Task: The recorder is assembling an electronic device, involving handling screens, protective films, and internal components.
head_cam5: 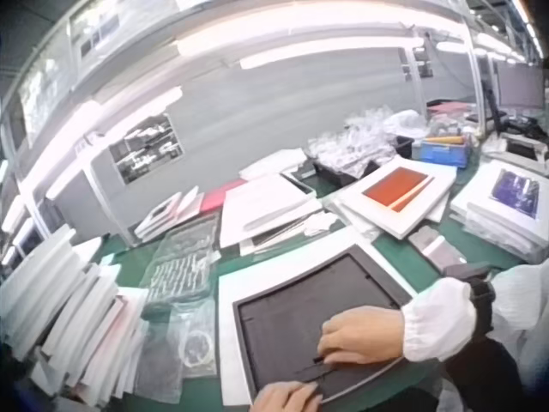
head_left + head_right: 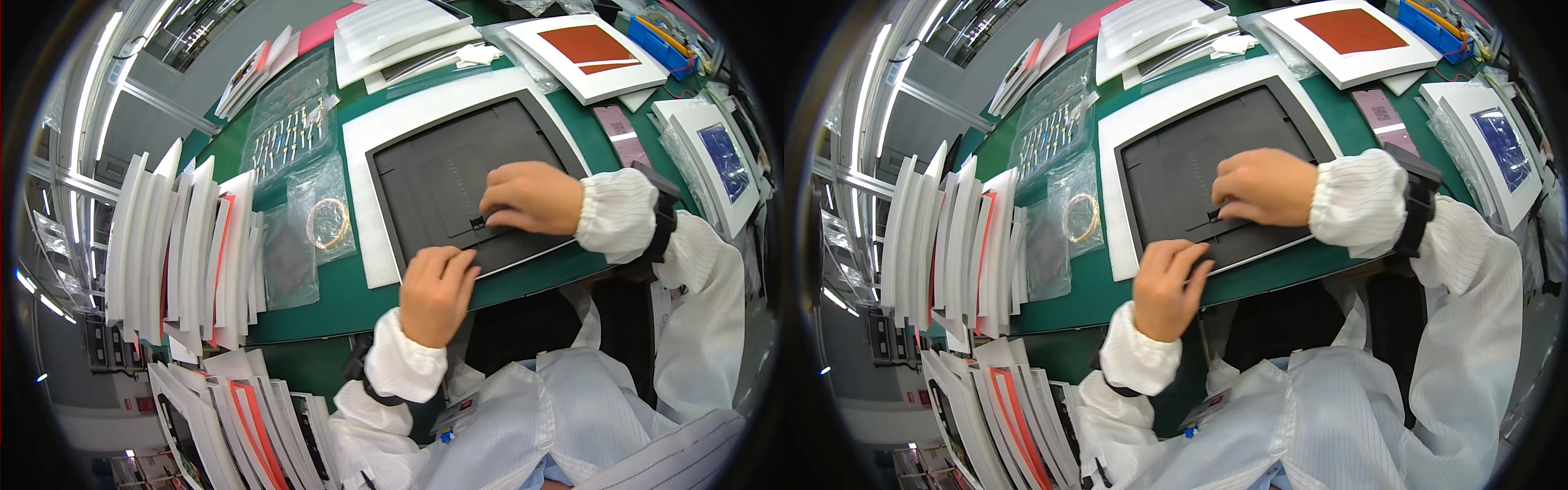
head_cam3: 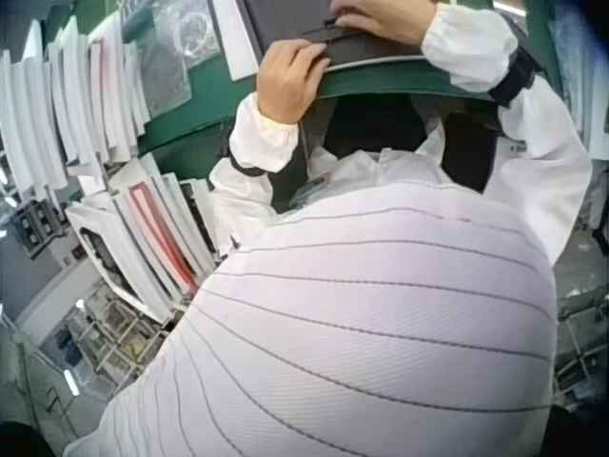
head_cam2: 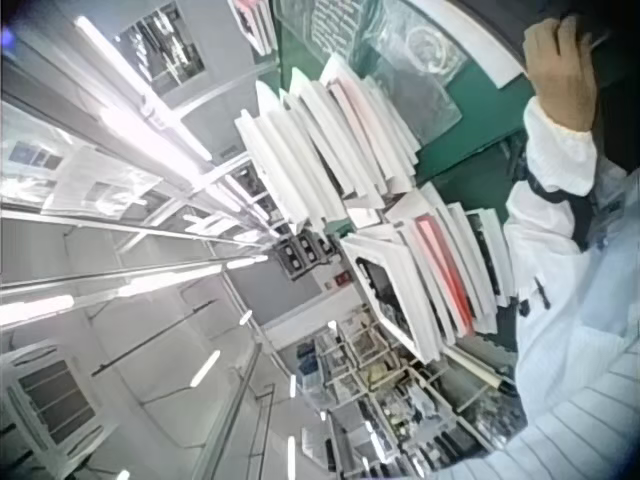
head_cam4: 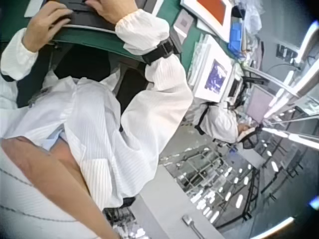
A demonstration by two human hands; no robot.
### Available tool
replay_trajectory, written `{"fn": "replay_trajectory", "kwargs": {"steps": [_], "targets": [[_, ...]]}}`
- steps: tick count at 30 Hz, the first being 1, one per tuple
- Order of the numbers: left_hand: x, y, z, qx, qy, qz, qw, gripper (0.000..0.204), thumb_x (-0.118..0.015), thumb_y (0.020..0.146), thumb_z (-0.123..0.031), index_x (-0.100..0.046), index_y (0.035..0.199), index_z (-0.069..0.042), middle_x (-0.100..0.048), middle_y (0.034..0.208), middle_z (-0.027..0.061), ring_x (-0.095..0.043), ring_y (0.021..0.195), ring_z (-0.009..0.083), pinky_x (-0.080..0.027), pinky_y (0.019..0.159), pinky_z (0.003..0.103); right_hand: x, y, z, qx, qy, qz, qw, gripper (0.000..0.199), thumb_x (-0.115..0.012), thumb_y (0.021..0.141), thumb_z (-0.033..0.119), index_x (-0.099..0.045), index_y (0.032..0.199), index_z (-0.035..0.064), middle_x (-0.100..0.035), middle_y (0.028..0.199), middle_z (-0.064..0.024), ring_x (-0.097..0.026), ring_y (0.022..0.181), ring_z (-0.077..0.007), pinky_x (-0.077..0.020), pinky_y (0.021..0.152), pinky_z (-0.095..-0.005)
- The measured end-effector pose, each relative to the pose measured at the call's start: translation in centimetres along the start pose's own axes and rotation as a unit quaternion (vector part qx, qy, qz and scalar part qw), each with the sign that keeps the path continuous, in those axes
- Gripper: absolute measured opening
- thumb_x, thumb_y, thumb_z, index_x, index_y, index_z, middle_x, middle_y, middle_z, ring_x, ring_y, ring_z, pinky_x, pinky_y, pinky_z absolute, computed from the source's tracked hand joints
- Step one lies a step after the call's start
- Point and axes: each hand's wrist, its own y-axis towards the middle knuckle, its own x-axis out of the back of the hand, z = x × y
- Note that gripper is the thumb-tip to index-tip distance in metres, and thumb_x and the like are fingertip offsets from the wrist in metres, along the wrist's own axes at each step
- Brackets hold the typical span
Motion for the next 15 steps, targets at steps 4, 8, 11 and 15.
{"fn": "replay_trajectory", "kwargs": {"steps": [4, 8, 11, 15], "targets": [[-1.5, -1.2, -0.5, 0.007, 0.038, -0.026, 0.999, 0.028, -0.07, 0.066, -0.003, -0.063, 0.092, 0.0, -0.056, 0.088, 0.0104, -0.054, 0.082, 0.0273, -0.043, 0.071, 0.036, -1.4, 1.8, 0.8, 0.004, -0.087, 0.061, 0.994, 0.017, -0.065, 0.077, 0.018, -0.062, 0.086, 0.004, -0.057, 0.084, -0.0088, -0.058, 0.082, -0.0267, -0.047, 0.072, -0.0355], [-2.0, -1.7, 0.0, 0.016, 0.031, -0.024, 0.999, 0.03, -0.069, 0.068, -0.006, -0.063, 0.096, 0.0, -0.056, 0.092, 0.0099, -0.052, 0.085, 0.0269, -0.041, 0.073, 0.036, -1.7, 2.4, 1.0, 0.019, -0.155, 0.094, 0.983, 0.016, -0.066, 0.073, 0.012, -0.06, 0.083, 0.0011, -0.057, 0.083, -0.0091, -0.058, 0.078, -0.0257, -0.0491, 0.068, -0.0337], [-2.0, -1.8, 0.2, 0.019, 0.013, -0.029, 0.999, 0.029, -0.069, 0.068, -0.007, -0.063, 0.096, 0.001, -0.057, 0.093, 0.0098, -0.052, 0.085, 0.0265, -0.04, 0.074, 0.036, -1.7, 2.5, 1.3, 0.064, -0.211, 0.105, 0.97, 0.015, -0.066, 0.068, 0.007, -0.058, 0.078, 0.0, -0.056, 0.081, -0.0096, -0.059, 0.075, -0.0245, -0.0498, 0.065, -0.0326], [-2.2, -1.8, 0.6, 0.018, 0.002, -0.029, 0.999, 0.03, -0.069, 0.068, -0.007, -0.063, 0.096, 0.001, -0.057, 0.092, 0.0098, -0.052, 0.085, 0.0265, -0.04, 0.074, 0.036, -2.7, 1.9, 1.1, 0.08, -0.242, 0.072, 0.964, 0.015, -0.064, 0.064, 0.009, -0.056, 0.075, 0.0032, -0.052, 0.077, -0.0063, -0.055, 0.07, -0.0207, -0.0472, 0.063, -0.0307]]}}
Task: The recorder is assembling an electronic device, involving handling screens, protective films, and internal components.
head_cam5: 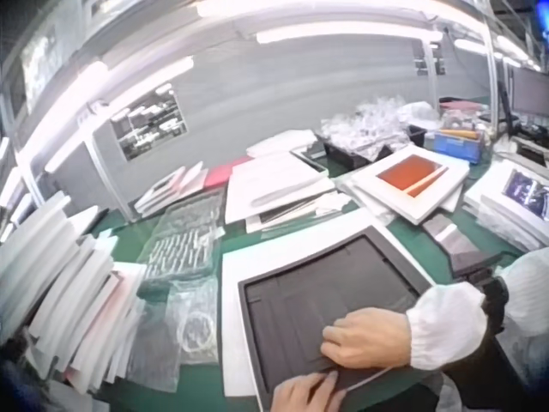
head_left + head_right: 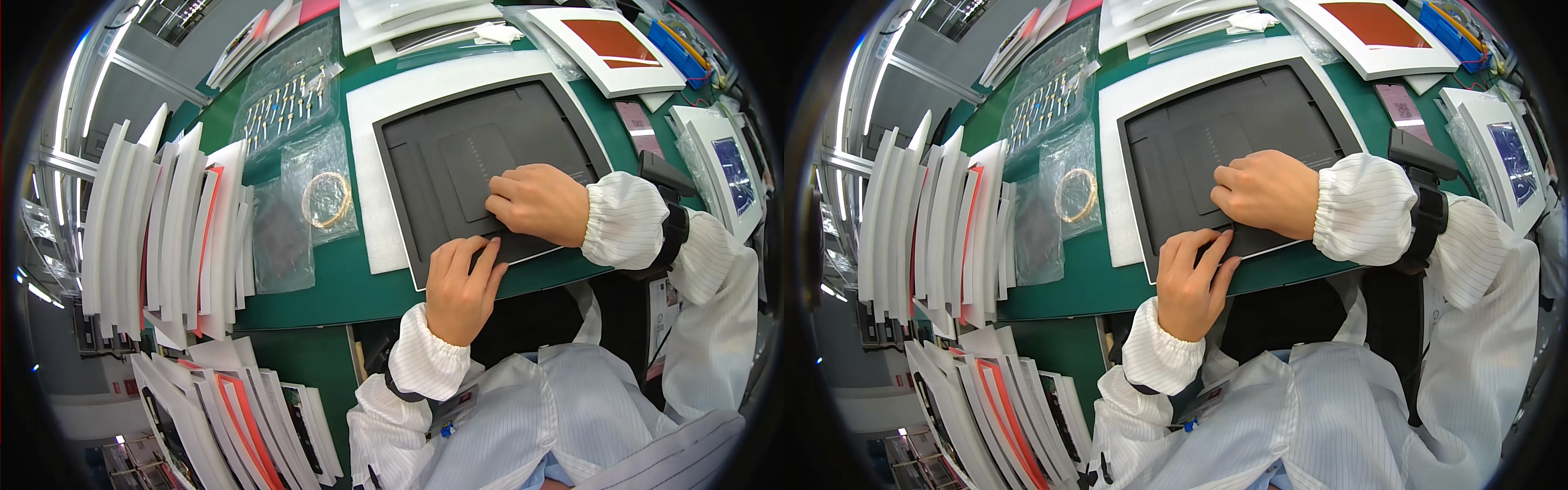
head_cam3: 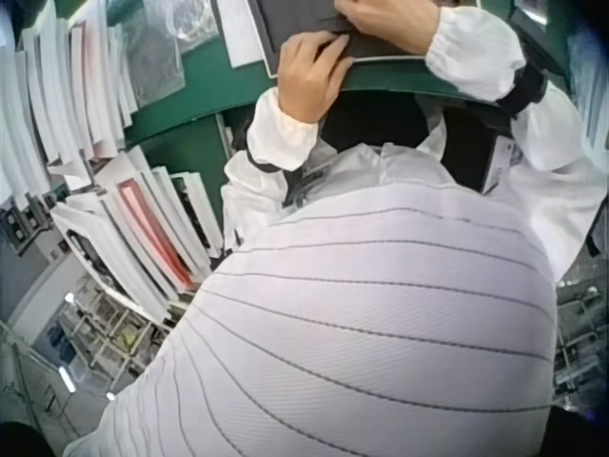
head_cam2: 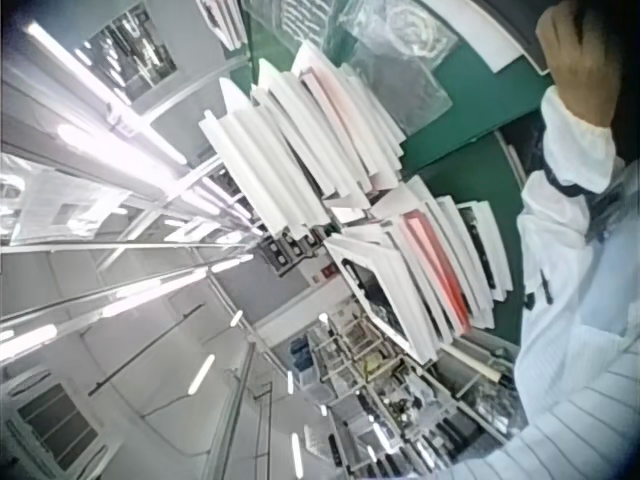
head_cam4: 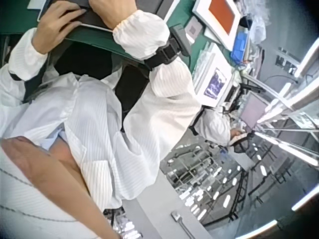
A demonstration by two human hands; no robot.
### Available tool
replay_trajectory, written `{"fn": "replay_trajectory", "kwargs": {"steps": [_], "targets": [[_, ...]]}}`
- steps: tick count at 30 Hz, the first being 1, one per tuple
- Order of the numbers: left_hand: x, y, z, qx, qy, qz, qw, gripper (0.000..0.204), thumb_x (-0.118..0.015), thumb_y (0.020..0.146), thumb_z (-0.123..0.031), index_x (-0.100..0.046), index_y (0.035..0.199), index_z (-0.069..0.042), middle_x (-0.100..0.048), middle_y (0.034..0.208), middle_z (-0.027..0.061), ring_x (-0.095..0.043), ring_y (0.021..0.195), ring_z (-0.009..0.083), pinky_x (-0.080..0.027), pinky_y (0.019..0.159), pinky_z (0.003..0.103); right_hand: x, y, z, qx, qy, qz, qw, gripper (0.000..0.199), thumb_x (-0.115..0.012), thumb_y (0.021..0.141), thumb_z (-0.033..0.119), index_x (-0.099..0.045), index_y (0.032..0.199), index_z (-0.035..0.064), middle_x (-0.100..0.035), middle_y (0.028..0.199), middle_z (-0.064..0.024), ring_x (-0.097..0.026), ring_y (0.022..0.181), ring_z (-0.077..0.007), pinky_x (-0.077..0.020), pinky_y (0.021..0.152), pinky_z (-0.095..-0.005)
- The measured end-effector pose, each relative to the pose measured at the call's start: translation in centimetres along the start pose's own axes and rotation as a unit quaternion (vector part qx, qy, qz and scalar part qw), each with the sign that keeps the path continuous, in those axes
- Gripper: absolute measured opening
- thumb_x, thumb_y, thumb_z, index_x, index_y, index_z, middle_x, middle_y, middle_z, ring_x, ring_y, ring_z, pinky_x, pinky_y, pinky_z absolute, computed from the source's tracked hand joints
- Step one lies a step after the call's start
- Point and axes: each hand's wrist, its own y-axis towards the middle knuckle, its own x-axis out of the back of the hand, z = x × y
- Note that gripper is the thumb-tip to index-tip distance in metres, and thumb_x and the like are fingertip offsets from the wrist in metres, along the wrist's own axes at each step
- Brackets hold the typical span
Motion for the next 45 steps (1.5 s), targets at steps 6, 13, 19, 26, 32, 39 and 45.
{"fn": "replay_trajectory", "kwargs": {"steps": [6, 13, 19, 26, 32, 39, 45], "targets": [[0.1, 0.0, 0.1, -0.002, -0.003, -0.006, 1.0, 0.03, -0.069, 0.068, -0.008, -0.063, 0.097, 0.0, -0.057, 0.092, 0.0098, -0.053, 0.084, 0.0265, -0.04, 0.073, 0.036, 1.3, 0.1, -0.4, 0.036, -0.025, -0.084, 0.996, 0.016, -0.066, 0.061, 0.006, -0.054, 0.071, 0.0038, -0.051, 0.073, -0.006, -0.055, 0.069, -0.0201, -0.0457, 0.059, -0.0296], [0.1, -0.1, -0.2, -0.003, 0.001, -0.005, 1.0, 0.031, -0.07, 0.067, -0.008, -0.064, 0.097, -0.001, -0.058, 0.092, 0.0095, -0.052, 0.084, 0.0265, -0.042, 0.073, 0.035, 3.6, 3.6, -6.5, -0.073, 0.0, -0.337, 0.939, 0.018, -0.06, 0.079, 0.009, -0.059, 0.097, 0.0045, -0.059, 0.081, -0.0082, -0.06, 0.074, -0.0275, -0.048, 0.065, -0.0336], [0.5, -0.1, -0.5, 0.001, 0.002, -0.002, 1.0, 0.031, -0.07, 0.068, -0.008, -0.064, 0.098, -0.001, -0.058, 0.092, 0.0096, -0.052, 0.085, 0.0267, -0.042, 0.074, 0.035, 1.0, 4.6, -8.3, -0.184, 0.132, -0.334, 0.915, 0.029, -0.06, 0.082, 0.011, -0.056, 0.11, 0.0049, -0.059, 0.099, -0.0125, -0.057, 0.089, -0.0265, -0.0451, 0.078, -0.0314], [1.7, 0.4, -0.4, -0.009, 0.034, 0.062, 0.997, 0.043, -0.071, 0.063, -0.002, -0.061, 0.104, -0.003, -0.055, 0.097, 0.0098, -0.051, 0.09, 0.0268, -0.042, 0.078, 0.036, 4.3, 2.3, -8.5, -0.295, 0.454, -0.345, 0.767, 0.031, -0.067, 0.077, 0.011, -0.061, 0.105, 0.0008, -0.062, 0.094, -0.0097, -0.061, 0.082, -0.0172, -0.0516, 0.067, -0.0278], [2.3, 1.4, 0.1, -0.093, 0.089, 0.108, 0.986, 0.047, -0.069, 0.058, 0.002, -0.06, 0.104, -0.004, -0.055, 0.093, 0.01, -0.052, 0.085, 0.0261, -0.044, 0.073, 0.035, 7.0, -3.7, -9.1, -0.312, 0.491, -0.484, 0.654, 0.038, -0.066, 0.081, 0.021, -0.057, 0.112, 0.0016, -0.061, 0.099, -0.0086, -0.06, 0.087, -0.0155, -0.0534, 0.067, -0.0263], [4.8, 4.0, -0.9, -0.139, 0.131, 0.089, 0.978, 0.05, -0.065, 0.053, 0.001, -0.059, 0.102, -0.001, -0.056, 0.087, 0.0113, -0.055, 0.077, 0.0272, -0.046, 0.069, 0.035, 6.6, -12.2, -8.6, -0.354, 0.551, -0.551, 0.518, 0.037, -0.064, 0.083, 0.022, -0.056, 0.114, 0.0023, -0.061, 0.099, -0.0044, -0.058, 0.089, -0.0118, -0.0502, 0.07, -0.0264], [8.5, 10.7, -2.2, -0.151, 0.19, 0.089, 0.966, 0.049, -0.07, 0.063, -0.002, -0.055, 0.11, 0.001, -0.056, 0.091, 0.0159, -0.054, 0.084, 0.0313, -0.045, 0.072, 0.037, 5.9, -20.0, -8.7, -0.353, 0.552, -0.622, 0.428, 0.033, -0.063, 0.084, 0.024, -0.057, 0.11, 0.0043, -0.062, 0.099, -0.0049, -0.057, 0.089, -0.012, -0.0467, 0.082, -0.0298]]}}
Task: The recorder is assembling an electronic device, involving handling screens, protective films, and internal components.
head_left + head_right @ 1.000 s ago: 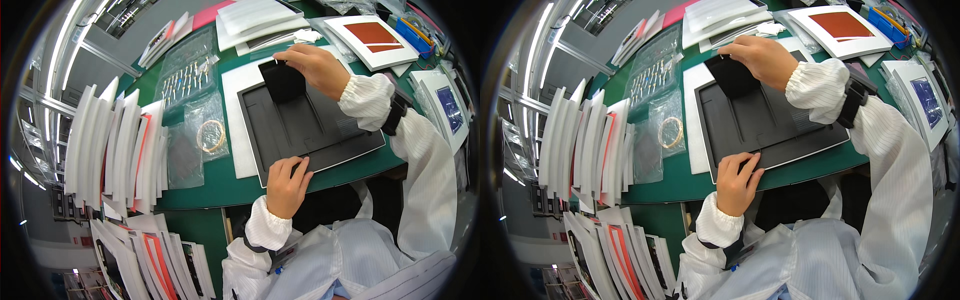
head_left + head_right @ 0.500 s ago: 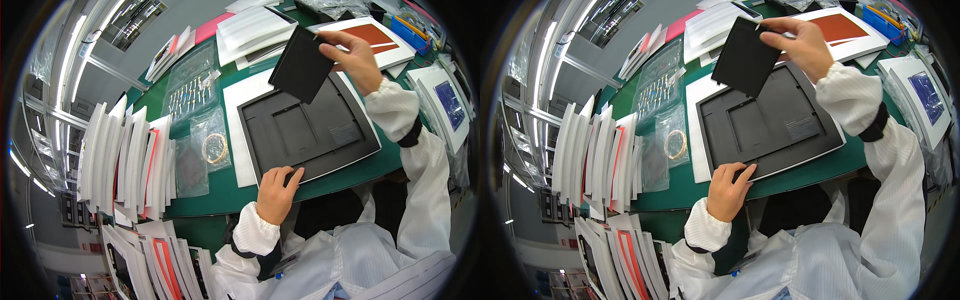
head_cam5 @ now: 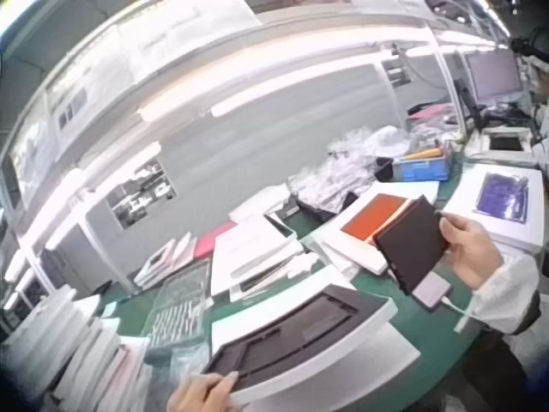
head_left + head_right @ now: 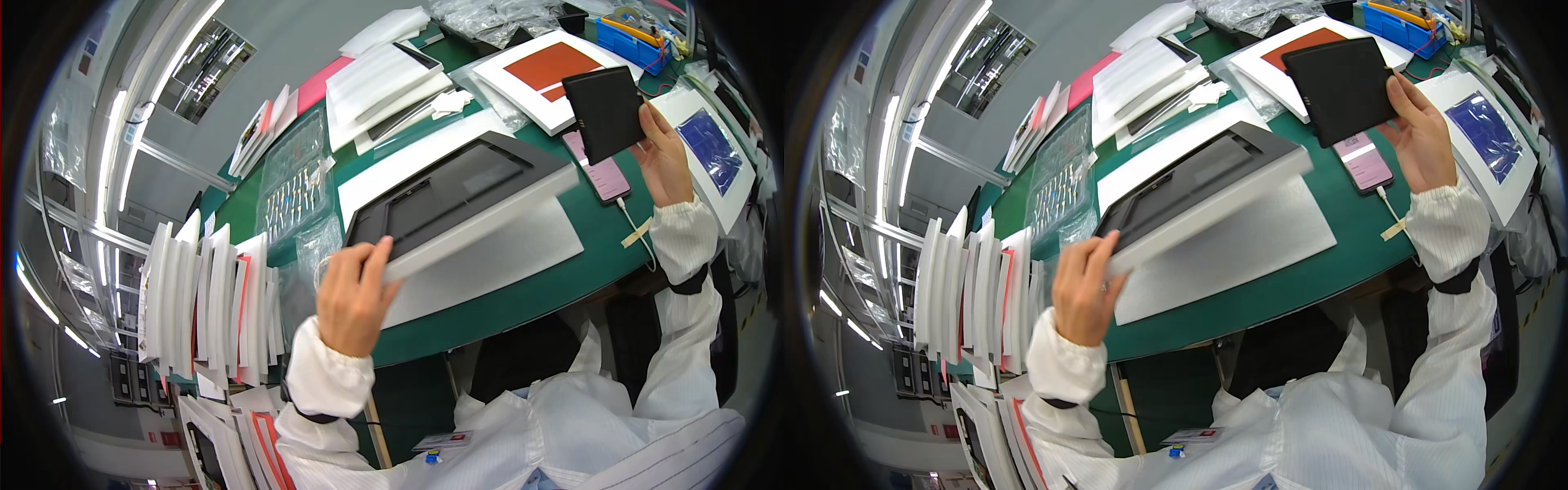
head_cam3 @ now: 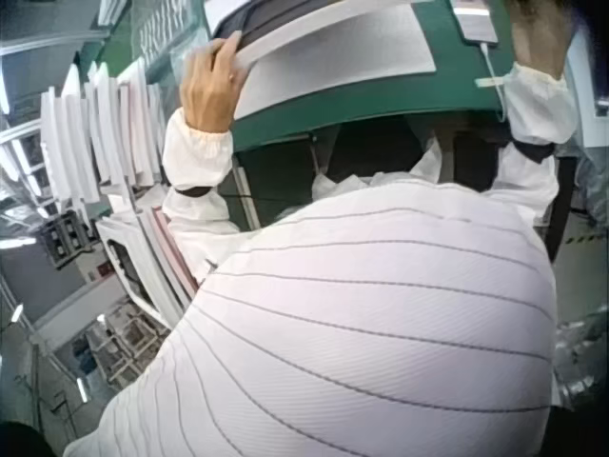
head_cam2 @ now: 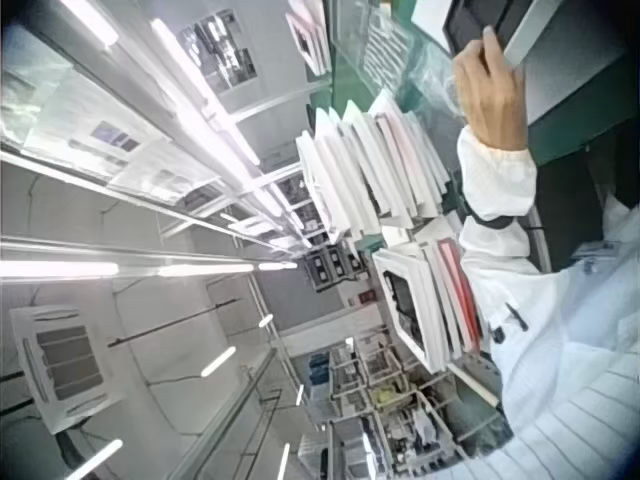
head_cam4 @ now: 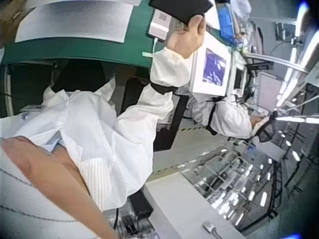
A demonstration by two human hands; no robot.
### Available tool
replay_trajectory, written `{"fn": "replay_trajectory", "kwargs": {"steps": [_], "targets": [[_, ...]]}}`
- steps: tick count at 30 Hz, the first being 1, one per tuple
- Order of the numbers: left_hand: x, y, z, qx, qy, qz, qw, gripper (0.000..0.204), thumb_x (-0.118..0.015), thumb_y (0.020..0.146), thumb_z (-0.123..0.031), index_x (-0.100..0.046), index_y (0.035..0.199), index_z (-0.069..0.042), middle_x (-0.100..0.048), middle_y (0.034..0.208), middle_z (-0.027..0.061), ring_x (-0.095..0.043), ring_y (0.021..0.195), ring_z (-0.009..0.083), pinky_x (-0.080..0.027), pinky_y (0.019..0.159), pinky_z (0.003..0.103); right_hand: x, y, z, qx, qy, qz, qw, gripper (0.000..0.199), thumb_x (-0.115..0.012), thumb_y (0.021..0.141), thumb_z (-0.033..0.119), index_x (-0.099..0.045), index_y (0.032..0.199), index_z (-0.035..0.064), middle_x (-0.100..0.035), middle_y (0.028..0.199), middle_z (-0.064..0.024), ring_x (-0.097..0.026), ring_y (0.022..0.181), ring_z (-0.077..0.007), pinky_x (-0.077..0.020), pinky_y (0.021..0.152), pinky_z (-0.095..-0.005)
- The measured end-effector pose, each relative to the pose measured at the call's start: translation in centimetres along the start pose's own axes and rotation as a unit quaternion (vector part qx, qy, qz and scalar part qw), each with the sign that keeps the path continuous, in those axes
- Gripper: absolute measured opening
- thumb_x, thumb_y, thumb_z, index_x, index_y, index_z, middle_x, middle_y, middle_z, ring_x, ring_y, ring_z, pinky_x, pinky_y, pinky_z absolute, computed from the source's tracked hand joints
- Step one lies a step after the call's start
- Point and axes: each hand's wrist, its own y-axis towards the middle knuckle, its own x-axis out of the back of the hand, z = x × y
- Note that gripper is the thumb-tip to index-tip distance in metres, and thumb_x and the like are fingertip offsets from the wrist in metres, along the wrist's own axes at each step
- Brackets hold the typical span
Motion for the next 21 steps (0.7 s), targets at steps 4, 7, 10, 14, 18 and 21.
{"fn": "replay_trajectory", "kwargs": {"steps": [4, 7, 10, 14, 18, 21], "targets": [[1.2, 3.6, 3.8, -0.017, 0.094, -0.06, 0.994, 0.037, -0.073, 0.064, -0.015, -0.057, 0.095, -0.002, -0.057, 0.084, 0.0124, -0.055, 0.076, 0.0291, -0.045, 0.066, 0.035, 0.5, -1.8, -0.5, -0.046, 0.035, 0.014, 0.998, 0.029, -0.058, 0.087, 0.024, -0.056, 0.108, 0.0042, -0.062, 0.097, -0.0035, -0.058, 0.09, -0.0118, -0.0471, 0.082, -0.0269], [1.1, 6.5, 6.4, 0.01, 0.129, -0.085, 0.988, 0.03, -0.065, 0.077, -0.026, -0.057, 0.093, -0.002, -0.058, 0.08, 0.013, -0.055, 0.073, 0.0299, -0.043, 0.065, 0.036, 1.2, -3.4, -1.5, -0.157, 0.066, 0.06, 0.984, 0.027, -0.057, 0.088, 0.026, -0.056, 0.104, 0.0045, -0.062, 0.094, -0.0032, -0.059, 0.087, -0.0114, -0.0494, 0.076, -0.0267], [1.3, 7.7, 7.8, 0.051, 0.153, -0.105, 0.981, 0.028, -0.061, 0.081, -0.028, -0.058, 0.093, -0.003, -0.06, 0.078, 0.0124, -0.056, 0.071, 0.0299, -0.043, 0.064, 0.035, -0.5, -5.0, -3.8, -0.234, 0.043, 0.104, 0.966, 0.033, -0.059, 0.087, 0.022, -0.049, 0.114, 0.005, -0.057, 0.099, -0.0044, -0.058, 0.087, -0.014, -0.0494, 0.071, -0.0285], [1.0, 9.2, 8.2, 0.115, 0.159, -0.146, 0.97, 0.026, -0.059, 0.083, -0.03, -0.06, 0.092, -0.006, -0.063, 0.077, 0.0113, -0.059, 0.068, 0.0295, -0.044, 0.063, 0.035, -4.0, -6.6, -4.4, -0.307, -0.032, 0.077, 0.948, 0.042, -0.063, 0.082, 0.014, -0.041, 0.116, 0.0001, -0.054, 0.102, -0.0088, -0.054, 0.094, -0.0181, -0.0506, 0.073, -0.0385], [0.9, 8.9, 8.4, 0.169, 0.142, -0.171, 0.96, 0.024, -0.058, 0.084, -0.029, -0.061, 0.093, -0.008, -0.063, 0.08, 0.0109, -0.061, 0.071, 0.0299, -0.045, 0.063, 0.034, -7.0, -6.2, -7.4, -0.291, -0.071, 0.093, 0.949, 0.042, -0.063, 0.078, 0.006, -0.04, 0.113, -0.0011, -0.051, 0.102, -0.0147, -0.057, 0.087, -0.0218, -0.0552, 0.066, -0.0349], [1.9, 8.1, 9.1, 0.173, 0.147, -0.231, 0.946, 0.035, -0.053, 0.087, -0.04, -0.061, 0.099, -0.009, -0.065, 0.084, 0.0107, -0.063, 0.074, 0.0265, -0.047, 0.067, 0.032, -7.9, -6.2, -10.2, -0.247, -0.14, 0.117, 0.952, 0.044, -0.067, 0.073, 0.006, -0.041, 0.109, 0.0035, -0.053, 0.095, -0.0144, -0.058, 0.08, -0.0225, -0.0535, 0.058, -0.034]]}}
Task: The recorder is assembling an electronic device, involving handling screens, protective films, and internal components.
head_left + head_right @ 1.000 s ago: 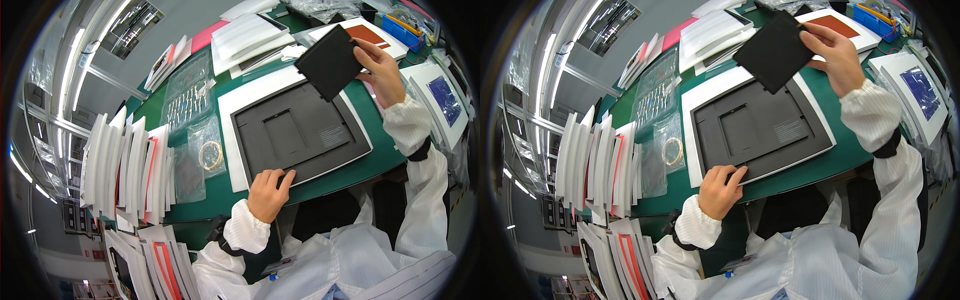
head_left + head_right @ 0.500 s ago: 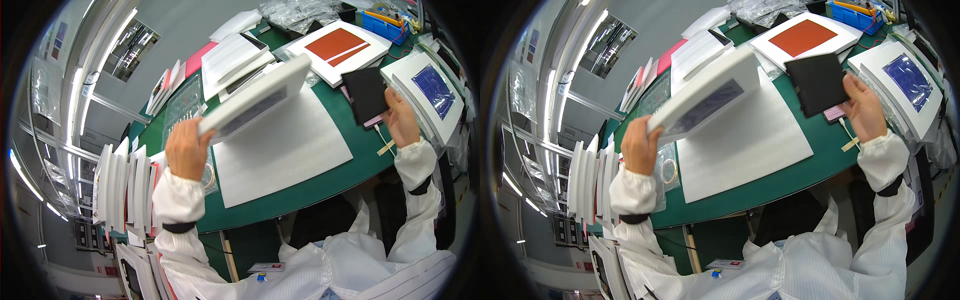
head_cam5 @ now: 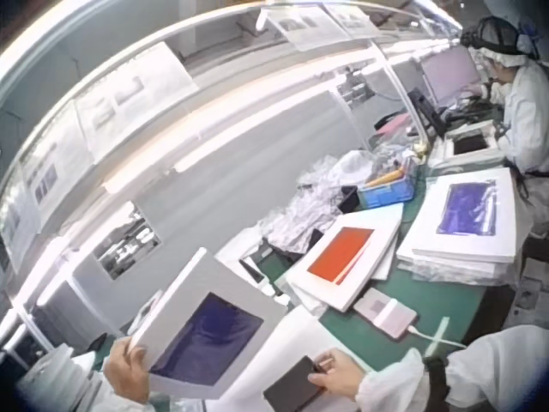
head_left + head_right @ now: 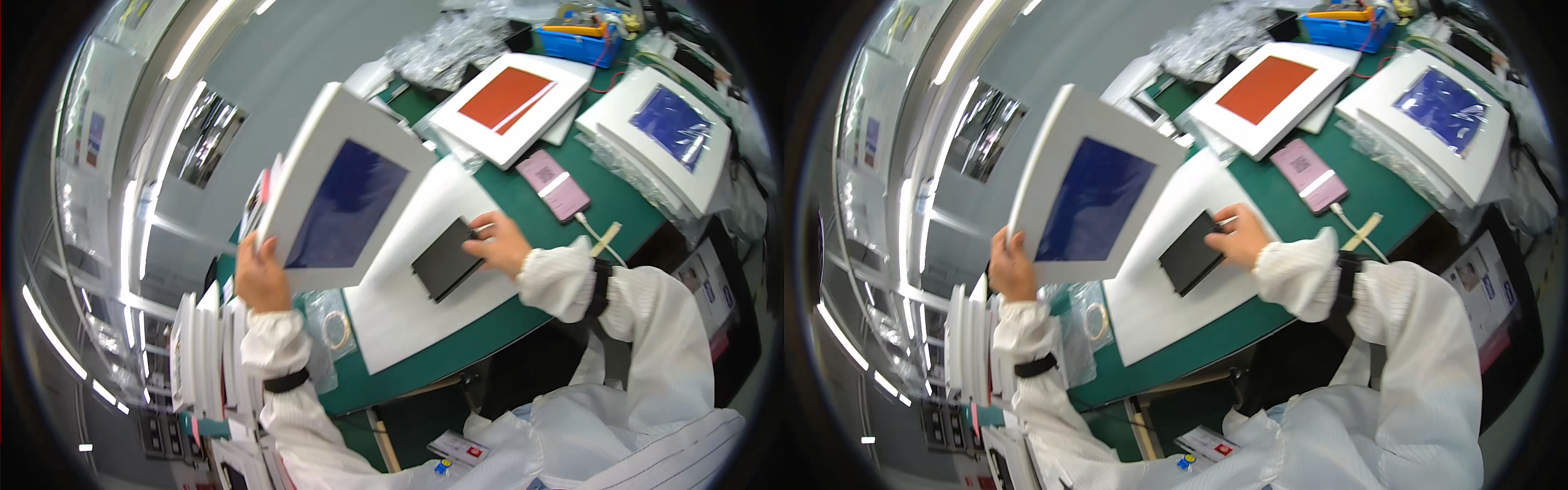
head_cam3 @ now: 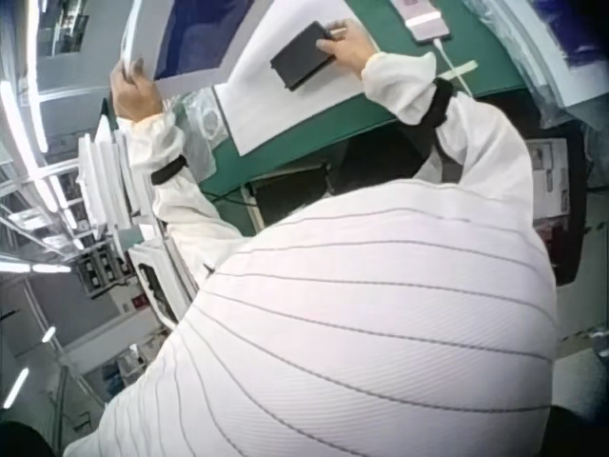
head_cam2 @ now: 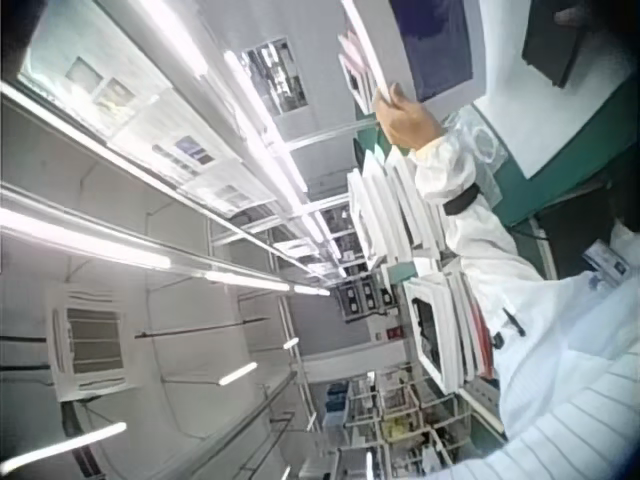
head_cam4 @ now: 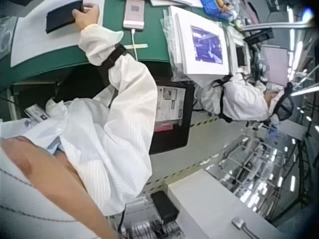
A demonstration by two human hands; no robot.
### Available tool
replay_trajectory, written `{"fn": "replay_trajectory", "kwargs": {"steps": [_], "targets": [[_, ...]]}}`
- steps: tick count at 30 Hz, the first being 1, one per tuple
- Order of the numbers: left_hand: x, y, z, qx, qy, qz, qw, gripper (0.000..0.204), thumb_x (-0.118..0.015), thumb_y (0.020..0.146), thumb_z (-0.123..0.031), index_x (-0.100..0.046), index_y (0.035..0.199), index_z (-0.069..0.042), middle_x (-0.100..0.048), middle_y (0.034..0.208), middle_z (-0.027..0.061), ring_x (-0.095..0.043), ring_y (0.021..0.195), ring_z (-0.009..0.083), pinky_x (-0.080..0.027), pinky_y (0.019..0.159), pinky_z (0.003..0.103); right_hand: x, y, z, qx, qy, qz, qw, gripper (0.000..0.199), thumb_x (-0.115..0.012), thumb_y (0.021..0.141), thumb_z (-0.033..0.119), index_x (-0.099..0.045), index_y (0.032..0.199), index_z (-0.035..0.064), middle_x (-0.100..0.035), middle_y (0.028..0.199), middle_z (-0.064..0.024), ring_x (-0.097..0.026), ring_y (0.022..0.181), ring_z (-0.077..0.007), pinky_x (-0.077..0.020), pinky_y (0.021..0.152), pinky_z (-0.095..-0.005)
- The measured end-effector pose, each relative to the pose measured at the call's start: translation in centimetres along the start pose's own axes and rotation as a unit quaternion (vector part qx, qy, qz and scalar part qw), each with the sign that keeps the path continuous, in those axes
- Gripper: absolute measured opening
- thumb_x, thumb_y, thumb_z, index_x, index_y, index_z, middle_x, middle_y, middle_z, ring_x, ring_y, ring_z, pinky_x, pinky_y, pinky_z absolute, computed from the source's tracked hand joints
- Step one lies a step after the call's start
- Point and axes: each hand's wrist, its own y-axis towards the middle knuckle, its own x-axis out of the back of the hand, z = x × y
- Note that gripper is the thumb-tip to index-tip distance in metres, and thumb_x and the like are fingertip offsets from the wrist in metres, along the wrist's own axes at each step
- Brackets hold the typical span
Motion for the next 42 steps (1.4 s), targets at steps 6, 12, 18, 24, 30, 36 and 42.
{"fn": "replay_trajectory", "kwargs": {"steps": [6, 12, 18, 24, 30, 36, 42], "targets": [[2.3, -1.3, 1.9, 0.11, -0.241, -0.052, 0.963, 0.043, -0.051, 0.089, -0.04, -0.058, 0.098, 0.001, -0.058, 0.082, 0.0054, -0.053, 0.072, 0.0126, -0.042, 0.067, 0.023, -2.1, 1.4, -1.8, 0.075, -0.251, 0.044, 0.964, 0.046, -0.069, 0.073, 0.015, -0.045, 0.11, 0.0043, -0.052, 0.109, -0.0194, -0.054, 0.097, -0.026, -0.0432, 0.084, -0.033], [2.2, -2.3, -1.7, 0.22, -0.417, -0.037, 0.881, 0.039, -0.049, 0.091, -0.041, -0.055, 0.081, -0.005, -0.049, 0.062, -0.0026, -0.043, 0.054, 0.0041, -0.033, 0.049, 0.019, -1.9, 0.3, 3.4, 0.266, -0.127, 0.124, 0.948, 0.049, -0.059, 0.085, 0.033, -0.04, 0.118, 0.0027, -0.044, 0.12, -0.0192, -0.048, 0.11, -0.0249, -0.0398, 0.09, -0.034], [1.5, -3.4, -5.6, 0.309, -0.543, 0.018, 0.781, 0.038, -0.047, 0.091, -0.043, -0.053, 0.078, -0.007, -0.049, 0.063, -0.0033, -0.043, 0.054, 0.0039, -0.032, 0.049, 0.019, -0.3, -2.0, 5.3, 0.261, 0.04, 0.11, 0.958, 0.04, -0.049, 0.092, 0.031, -0.04, 0.12, 0.0033, -0.059, 0.092, -0.0086, -0.055, 0.087, -0.0124, -0.0445, 0.077, -0.0283], [0.6, -5.4, -5.2, 0.298, -0.58, 0.133, 0.746, 0.042, -0.04, 0.094, -0.04, -0.051, 0.107, -0.001, -0.058, 0.094, 0.0047, -0.057, 0.08, 0.0118, -0.046, 0.07, 0.023, 0.9, -2.9, 7.2, 0.258, 0.078, 0.054, 0.961, 0.037, -0.049, 0.092, 0.031, -0.048, 0.115, 0.0015, -0.059, 0.092, -0.0066, -0.056, 0.08, -0.0092, -0.045, 0.072, -0.0241], [0.1, -8.2, -6.3, 0.379, -0.552, 0.144, 0.728, 0.041, -0.036, 0.096, -0.037, -0.052, 0.105, 0.0, -0.057, 0.09, 0.0038, -0.053, 0.079, 0.0106, -0.043, 0.07, 0.023, 2.0, -2.2, 7.8, 0.184, 0.025, 0.087, 0.979, 0.039, -0.047, 0.093, 0.033, -0.051, 0.112, -0.0002, -0.06, 0.095, -0.0045, -0.055, 0.083, -0.0078, -0.0451, 0.074, -0.0227], [1.9, -10.1, -4.0, 0.416, -0.584, 0.155, 0.68, 0.039, -0.039, 0.095, -0.035, -0.054, 0.103, 0.001, -0.057, 0.088, 0.0041, -0.053, 0.072, 0.0116, -0.042, 0.063, 0.023, -0.1, -2.4, 8.3, 0.11, -0.037, 0.087, 0.989, 0.043, -0.047, 0.092, 0.036, -0.053, 0.11, -0.0027, -0.061, 0.093, -0.0072, -0.058, 0.08, -0.011, -0.0469, 0.071, -0.0238], [4.7, -11.1, -1.2, 0.451, -0.596, 0.101, 0.657, 0.04, -0.041, 0.094, -0.035, -0.051, 0.105, 0.003, -0.057, 0.089, 0.0073, -0.057, 0.074, 0.0157, -0.047, 0.066, 0.026, -1.9, -0.2, 8.3, 0.058, -0.02, 0.133, 0.989, 0.047, -0.049, 0.089, 0.039, -0.051, 0.115, -0.0008, -0.06, 0.099, -0.0106, -0.057, 0.089, -0.0167, -0.0457, 0.078, -0.0285]]}}
